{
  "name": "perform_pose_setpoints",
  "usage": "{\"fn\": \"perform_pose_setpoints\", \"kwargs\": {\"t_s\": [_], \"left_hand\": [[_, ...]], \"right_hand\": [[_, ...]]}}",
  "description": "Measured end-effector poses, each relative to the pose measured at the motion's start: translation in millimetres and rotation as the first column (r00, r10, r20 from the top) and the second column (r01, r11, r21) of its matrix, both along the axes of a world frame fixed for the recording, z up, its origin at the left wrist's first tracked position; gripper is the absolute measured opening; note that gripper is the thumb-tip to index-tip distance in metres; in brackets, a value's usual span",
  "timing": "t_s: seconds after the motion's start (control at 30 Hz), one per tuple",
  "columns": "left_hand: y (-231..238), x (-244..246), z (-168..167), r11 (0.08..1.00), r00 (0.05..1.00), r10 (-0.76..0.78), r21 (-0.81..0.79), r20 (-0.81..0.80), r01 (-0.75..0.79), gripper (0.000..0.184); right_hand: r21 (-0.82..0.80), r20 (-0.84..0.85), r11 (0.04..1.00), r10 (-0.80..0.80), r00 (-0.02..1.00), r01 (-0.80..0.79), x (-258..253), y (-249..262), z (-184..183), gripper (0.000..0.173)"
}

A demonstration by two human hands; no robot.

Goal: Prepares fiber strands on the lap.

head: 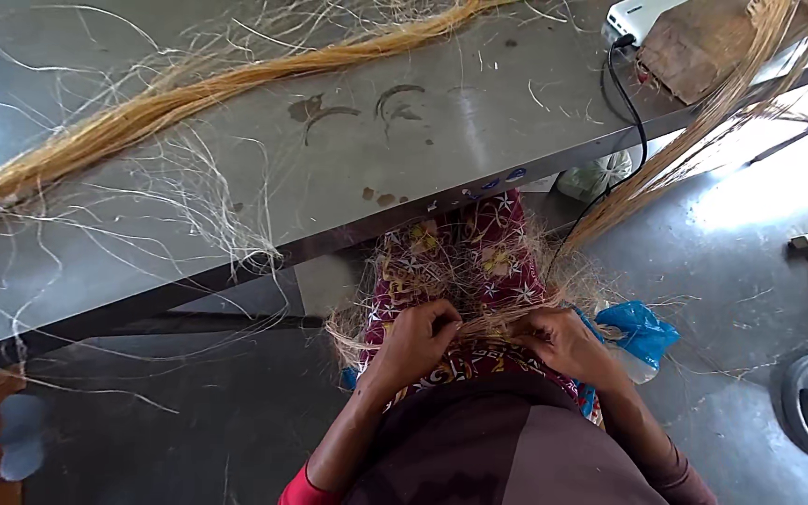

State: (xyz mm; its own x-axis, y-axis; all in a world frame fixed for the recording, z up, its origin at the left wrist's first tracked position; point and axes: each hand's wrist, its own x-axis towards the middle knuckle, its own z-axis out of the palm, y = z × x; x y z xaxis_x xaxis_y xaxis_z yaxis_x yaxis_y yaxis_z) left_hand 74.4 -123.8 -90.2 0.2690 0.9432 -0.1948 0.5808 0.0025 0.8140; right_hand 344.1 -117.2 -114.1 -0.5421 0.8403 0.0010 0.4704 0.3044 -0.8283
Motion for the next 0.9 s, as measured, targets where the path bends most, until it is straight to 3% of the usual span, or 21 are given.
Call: {"fn": "perform_pose_setpoints", "kwargs": {"t_s": [0.17,0.4,0.53,0.67,0.77,0.9], "left_hand": [[0.0,3.3,0.3,0.993,0.974,0.099,-0.091,0.206,-0.082,0.004],[-1.7,4.6,2.6,0.985,0.935,0.153,-0.13,0.319,-0.116,0.015],[-2.6,5.2,3.7,0.985,0.914,0.164,-0.114,0.372,-0.131,0.017],[-3.1,8.4,7.9,0.976,0.888,0.204,-0.159,0.413,-0.151,0.017],[-3.3,9.2,6.9,0.973,0.883,0.215,-0.169,0.418,-0.157,0.016],[-3.5,9.5,5.2,0.971,0.879,0.223,-0.177,0.422,-0.162,0.015]], "right_hand": [[-0.165,0.128,0.986,0.046,0.991,-0.025,11.7,3.1,11.4,0.024],[-0.244,0.248,0.969,0.097,0.964,-0.035,29.4,4.0,35.3,0.03],[0.073,0.237,0.992,-0.117,0.964,0.103,27.5,-4.7,43.9,0.021],[0.419,0.075,0.849,-0.386,0.919,0.323,7.7,-5.3,36.3,0.017],[0.511,-0.042,0.783,-0.389,0.92,0.354,-7.8,-5.5,25.9,0.014],[0.459,-0.073,0.853,-0.241,0.968,0.247,-18.4,-7.8,14.4,0.01]]}}
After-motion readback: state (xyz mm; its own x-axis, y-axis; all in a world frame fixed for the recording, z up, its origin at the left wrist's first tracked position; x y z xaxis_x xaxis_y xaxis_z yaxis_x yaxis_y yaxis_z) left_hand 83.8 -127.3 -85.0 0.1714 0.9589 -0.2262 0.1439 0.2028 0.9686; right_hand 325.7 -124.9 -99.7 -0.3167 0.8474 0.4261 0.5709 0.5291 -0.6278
